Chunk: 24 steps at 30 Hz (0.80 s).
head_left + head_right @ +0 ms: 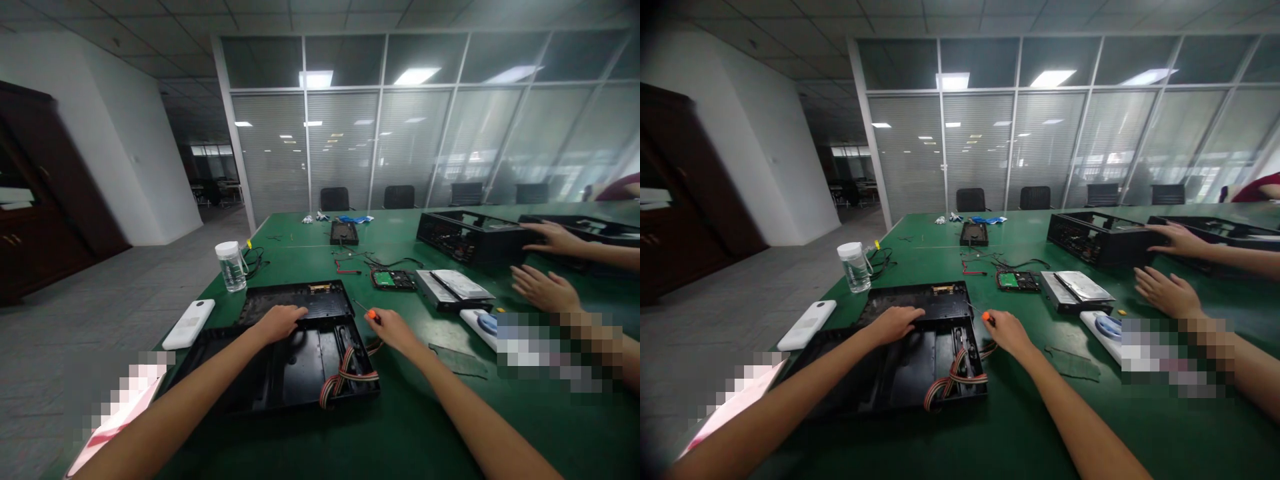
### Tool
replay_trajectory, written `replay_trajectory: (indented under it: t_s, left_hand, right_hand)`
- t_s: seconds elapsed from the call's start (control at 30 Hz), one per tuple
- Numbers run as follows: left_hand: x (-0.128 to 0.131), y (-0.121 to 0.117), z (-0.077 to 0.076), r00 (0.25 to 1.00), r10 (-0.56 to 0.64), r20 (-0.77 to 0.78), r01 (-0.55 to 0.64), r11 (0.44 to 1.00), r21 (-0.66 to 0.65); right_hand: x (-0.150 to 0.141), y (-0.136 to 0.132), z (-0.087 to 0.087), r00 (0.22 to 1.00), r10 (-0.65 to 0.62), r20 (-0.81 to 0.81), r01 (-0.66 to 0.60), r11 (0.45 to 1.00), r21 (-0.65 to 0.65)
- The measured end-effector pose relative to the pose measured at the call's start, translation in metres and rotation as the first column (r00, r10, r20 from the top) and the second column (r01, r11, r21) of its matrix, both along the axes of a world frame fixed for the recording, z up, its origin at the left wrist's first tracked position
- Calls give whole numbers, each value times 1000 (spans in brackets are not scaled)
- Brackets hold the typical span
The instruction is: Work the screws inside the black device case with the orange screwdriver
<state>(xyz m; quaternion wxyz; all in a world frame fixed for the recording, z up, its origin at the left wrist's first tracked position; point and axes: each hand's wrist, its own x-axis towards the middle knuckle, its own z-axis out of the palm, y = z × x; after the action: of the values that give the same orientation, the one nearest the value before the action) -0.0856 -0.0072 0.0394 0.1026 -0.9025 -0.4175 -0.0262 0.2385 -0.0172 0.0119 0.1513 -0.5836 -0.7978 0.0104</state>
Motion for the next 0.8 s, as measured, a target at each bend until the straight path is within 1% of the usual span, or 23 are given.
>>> replay_trajectory:
  t_s: [0.07,0.13,0.2,0.33,0.4,0.43,0.5,0.57,0.6,0.67,0.73,0.8]
  left_hand:
    - [1,-3,2,990,-143,-15,143,988,61]
    - [3,-3,0,962,-268,-42,271,957,102]
    - [6,0,-5,939,-336,-68,342,931,127]
    - [9,5,-13,907,-403,-121,420,890,178]
    - [10,4,-13,904,-411,-121,428,880,205]
    - [12,3,-11,911,-400,-102,413,885,215]
    - [19,3,-7,938,-346,-32,346,917,200]
    - [32,3,-3,957,-287,30,282,952,122]
    - [40,4,0,961,-274,45,270,960,71]
    - [59,6,3,958,-283,56,284,959,-17]
    - [75,8,5,950,-301,80,307,949,-73]
    - [85,11,3,947,-287,144,305,945,-117]
  right_hand:
    - [-8,-4,-1,997,56,-47,-56,998,4]
    - [-15,-8,-2,994,85,-68,-85,996,9]
    - [-20,-13,-3,992,94,-81,-94,996,-3]
    - [-25,-17,-2,988,100,-119,-106,994,-40]
    - [-26,-17,-2,985,74,-153,-81,996,-41]
    - [-27,-16,-2,984,54,-167,-63,997,-45]
    - [-29,-16,-3,983,25,-179,-37,997,-67]
    - [-31,-16,-4,983,33,-180,-48,996,-81]
    - [-31,-16,-4,983,44,-177,-59,995,-78]
    - [-30,-16,-4,986,43,-163,-54,997,-61]
    - [-27,-13,-3,988,9,-156,-14,999,-29]
    - [-20,-9,-2,983,-28,-180,31,999,16]
